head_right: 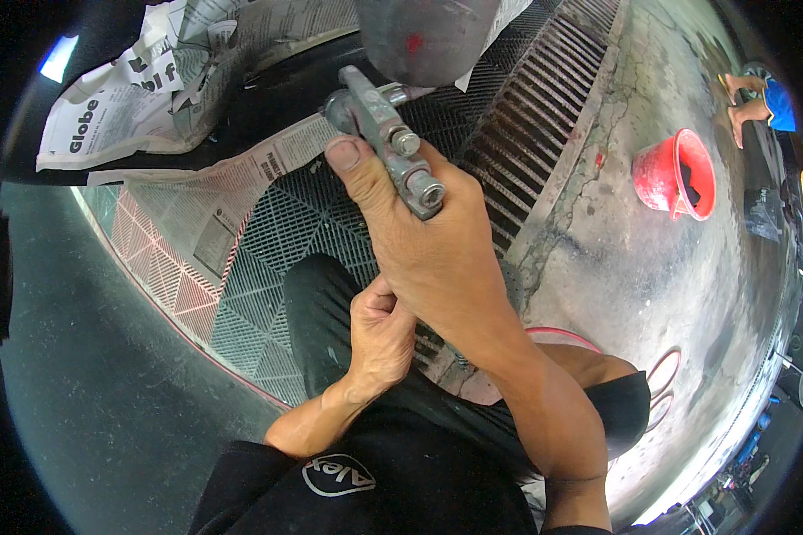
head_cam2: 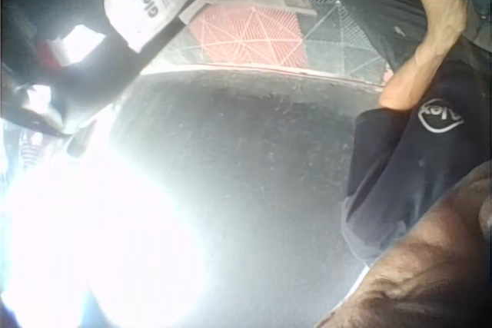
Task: The person uses a spray gun to apply paint to the front bumper of a car while adjusting newspaper masking to protect adjacent areas. The person repeatedly sprays, pauses to reposition the newspaper, and continues spraying the bumper surface.
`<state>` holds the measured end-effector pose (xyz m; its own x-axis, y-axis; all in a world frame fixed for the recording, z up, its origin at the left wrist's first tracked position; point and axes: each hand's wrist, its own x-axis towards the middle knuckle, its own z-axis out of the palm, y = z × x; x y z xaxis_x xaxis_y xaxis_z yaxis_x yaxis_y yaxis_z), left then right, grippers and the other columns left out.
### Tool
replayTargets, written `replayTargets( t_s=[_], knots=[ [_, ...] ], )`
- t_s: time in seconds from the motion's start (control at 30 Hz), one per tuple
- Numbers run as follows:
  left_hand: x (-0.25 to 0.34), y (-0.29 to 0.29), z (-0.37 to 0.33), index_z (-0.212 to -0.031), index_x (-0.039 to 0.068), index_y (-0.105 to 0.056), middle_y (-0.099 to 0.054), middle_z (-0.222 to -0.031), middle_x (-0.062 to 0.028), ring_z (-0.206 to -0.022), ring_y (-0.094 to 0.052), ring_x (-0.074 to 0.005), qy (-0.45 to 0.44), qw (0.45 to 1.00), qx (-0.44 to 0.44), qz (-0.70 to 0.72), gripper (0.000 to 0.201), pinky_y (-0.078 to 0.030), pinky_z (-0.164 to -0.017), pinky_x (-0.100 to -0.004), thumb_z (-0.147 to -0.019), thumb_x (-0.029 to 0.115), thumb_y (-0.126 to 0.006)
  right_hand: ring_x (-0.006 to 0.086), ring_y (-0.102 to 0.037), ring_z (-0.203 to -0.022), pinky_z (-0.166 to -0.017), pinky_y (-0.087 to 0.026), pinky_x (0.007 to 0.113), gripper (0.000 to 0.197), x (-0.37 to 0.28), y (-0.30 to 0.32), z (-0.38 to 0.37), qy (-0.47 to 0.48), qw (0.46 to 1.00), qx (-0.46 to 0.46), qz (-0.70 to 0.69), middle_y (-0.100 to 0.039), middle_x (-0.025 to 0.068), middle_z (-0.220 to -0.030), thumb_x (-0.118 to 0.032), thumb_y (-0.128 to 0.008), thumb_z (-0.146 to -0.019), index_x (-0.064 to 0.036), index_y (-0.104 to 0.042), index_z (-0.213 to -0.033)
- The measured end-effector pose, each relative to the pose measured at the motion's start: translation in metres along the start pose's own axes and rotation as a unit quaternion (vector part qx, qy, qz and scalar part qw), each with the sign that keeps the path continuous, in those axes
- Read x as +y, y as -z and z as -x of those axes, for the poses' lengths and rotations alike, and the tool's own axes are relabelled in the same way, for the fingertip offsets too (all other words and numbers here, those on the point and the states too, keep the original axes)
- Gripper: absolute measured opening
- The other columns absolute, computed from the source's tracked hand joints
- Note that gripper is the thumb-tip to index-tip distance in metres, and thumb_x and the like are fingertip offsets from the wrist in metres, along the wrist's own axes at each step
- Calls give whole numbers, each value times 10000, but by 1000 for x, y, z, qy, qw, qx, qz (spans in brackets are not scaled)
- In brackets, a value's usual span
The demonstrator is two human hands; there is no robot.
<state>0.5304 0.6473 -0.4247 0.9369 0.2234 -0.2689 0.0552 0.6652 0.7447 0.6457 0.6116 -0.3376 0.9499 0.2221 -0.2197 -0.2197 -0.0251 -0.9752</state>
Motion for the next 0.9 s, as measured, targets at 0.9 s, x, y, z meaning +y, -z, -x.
replayTargets(
  t_s=[0.9],
  knots=[
    [3, 83, 35, -1292, -42, -682, -664, -1058, -77, -961, -631, -138, -69, 914, 50, -396, 292, -509, -877, -264, -1026, 78, -684, 10, -397, -501, -486, -281, 220, 460, 9, 13, -5, 16, 998, 62, 26, -490, -74, -588, -499, -708, -1016, -61, -708, -878]
  ],
)
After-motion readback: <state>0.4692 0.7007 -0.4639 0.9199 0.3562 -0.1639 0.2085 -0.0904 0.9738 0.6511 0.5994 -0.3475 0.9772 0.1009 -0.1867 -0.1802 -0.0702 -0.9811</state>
